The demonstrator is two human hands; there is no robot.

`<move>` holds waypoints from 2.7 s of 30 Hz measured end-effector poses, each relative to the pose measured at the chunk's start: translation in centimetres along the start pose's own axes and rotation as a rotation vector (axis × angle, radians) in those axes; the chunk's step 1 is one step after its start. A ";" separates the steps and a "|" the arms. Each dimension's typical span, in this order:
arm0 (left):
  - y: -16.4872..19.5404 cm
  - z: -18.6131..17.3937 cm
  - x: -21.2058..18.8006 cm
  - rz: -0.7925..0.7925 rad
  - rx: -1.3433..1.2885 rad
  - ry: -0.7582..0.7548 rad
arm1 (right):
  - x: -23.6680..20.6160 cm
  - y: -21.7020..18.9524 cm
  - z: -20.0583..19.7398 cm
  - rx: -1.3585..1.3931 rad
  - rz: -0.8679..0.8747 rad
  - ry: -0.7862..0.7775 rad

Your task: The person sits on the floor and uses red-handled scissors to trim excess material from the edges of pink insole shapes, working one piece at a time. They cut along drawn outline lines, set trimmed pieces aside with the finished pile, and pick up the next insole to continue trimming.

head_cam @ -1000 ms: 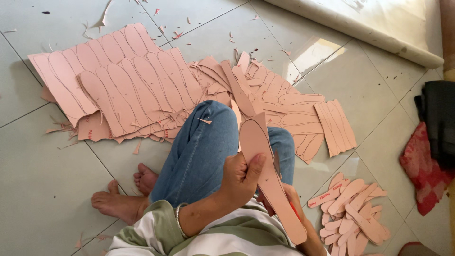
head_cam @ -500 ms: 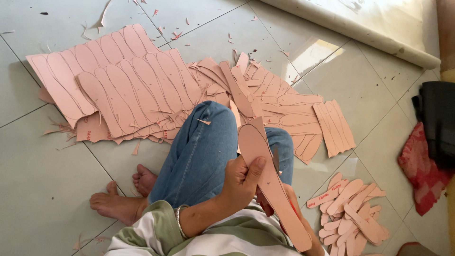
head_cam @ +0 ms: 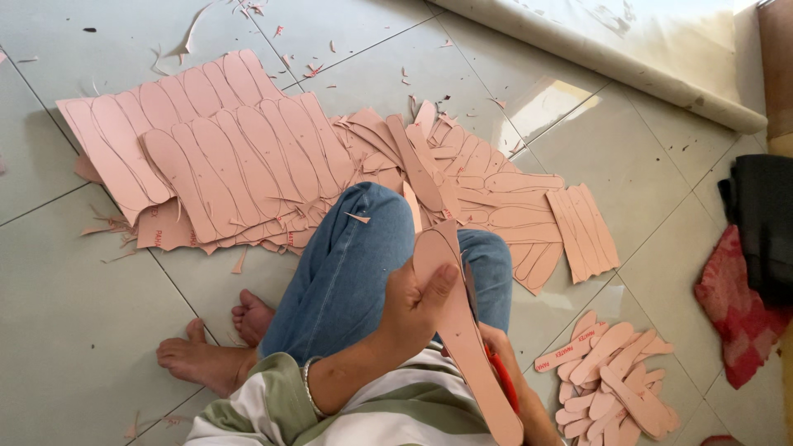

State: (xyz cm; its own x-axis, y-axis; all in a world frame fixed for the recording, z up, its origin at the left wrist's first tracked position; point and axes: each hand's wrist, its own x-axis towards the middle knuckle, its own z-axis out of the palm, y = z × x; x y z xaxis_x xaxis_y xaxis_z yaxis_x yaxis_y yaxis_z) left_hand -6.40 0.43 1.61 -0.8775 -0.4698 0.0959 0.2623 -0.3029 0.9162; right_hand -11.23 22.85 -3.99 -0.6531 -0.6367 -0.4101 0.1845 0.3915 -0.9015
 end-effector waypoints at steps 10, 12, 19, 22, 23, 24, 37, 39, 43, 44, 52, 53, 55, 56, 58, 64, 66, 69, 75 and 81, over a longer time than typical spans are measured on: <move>0.6 0.1 -0.1 0.021 0.035 -0.060 | -0.5 1.9 -0.2 0.099 -0.066 0.033; 0.6 0.1 -0.2 0.012 0.039 -0.084 | -0.7 0.8 0.5 0.103 -0.033 0.031; 0.7 0.3 -0.6 -0.014 0.016 -0.165 | -0.5 -2.6 1.0 0.075 0.034 0.082; 0.8 0.3 -0.6 0.030 0.043 -0.174 | -0.4 -2.5 0.9 -0.048 -0.132 0.064; 0.7 0.3 -0.6 0.022 0.045 -0.166 | -0.4 -2.4 0.9 -0.098 -0.201 0.049; 0.7 0.4 -0.6 0.014 0.047 -0.159 | -0.4 -2.4 0.9 -0.078 -0.188 0.055; 0.6 0.4 -0.7 -0.036 0.046 -0.183 | 0.3 -3.4 0.9 0.123 -0.108 0.028; 0.5 0.5 -0.7 -0.039 0.046 -0.184 | 0.5 -3.1 0.7 0.108 -0.138 0.021; 0.5 0.5 -0.9 -0.127 0.013 -0.220 | 0.9 -2.8 0.1 0.051 -0.174 0.038; 0.4 0.5 -1.0 -0.101 0.037 -0.223 | 0.9 -2.7 0.0 0.068 -0.170 0.040; -0.1 0.6 -0.9 -0.096 0.099 -0.207 | 1.3 -1.5 -0.8 -0.009 -0.129 0.077; -0.1 0.6 -0.9 -0.105 0.093 -0.212 | 1.3 -1.6 -0.7 0.011 -0.124 0.072; 0.0 0.6 -1.0 -0.123 0.081 -0.219 | 1.4 -2.1 -0.9 0.054 -0.130 0.044; 0.1 0.6 -1.1 -0.109 0.079 -0.234 | 1.5 -2.4 -1.0 0.076 -0.132 0.031; 0.2 0.7 -1.1 -0.079 0.073 -0.263 | 1.6 -2.6 -1.1 0.067 -0.121 0.058; 0.2 0.7 -1.0 -0.115 0.114 -0.243 | 1.5 -2.2 -1.4 0.070 -0.035 0.083; 0.2 0.6 -1.0 -0.148 0.091 -0.255 | 1.4 -2.4 -2.0 0.089 0.010 0.039; 0.2 0.5 -1.1 -0.127 0.065 -0.285 | 1.6 -3.7 -3.4 0.029 0.012 -0.036; 0.3 0.6 -1.0 -0.099 0.108 -0.303 | 1.8 -6.6 -4.7 -0.166 0.029 -0.108; 0.3 0.6 -1.1 -0.154 0.077 -0.293 | 1.8 -9.0 -5.9 -0.208 0.217 -0.149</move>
State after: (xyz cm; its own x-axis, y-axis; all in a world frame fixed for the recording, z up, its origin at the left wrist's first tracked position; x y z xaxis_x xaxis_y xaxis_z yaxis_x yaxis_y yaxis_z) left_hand -5.58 1.33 1.96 -0.9855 -0.1620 0.0511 0.0960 -0.2829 0.9543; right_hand -18.42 22.09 4.16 -0.4975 -0.6076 -0.6191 0.1439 0.6460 -0.7496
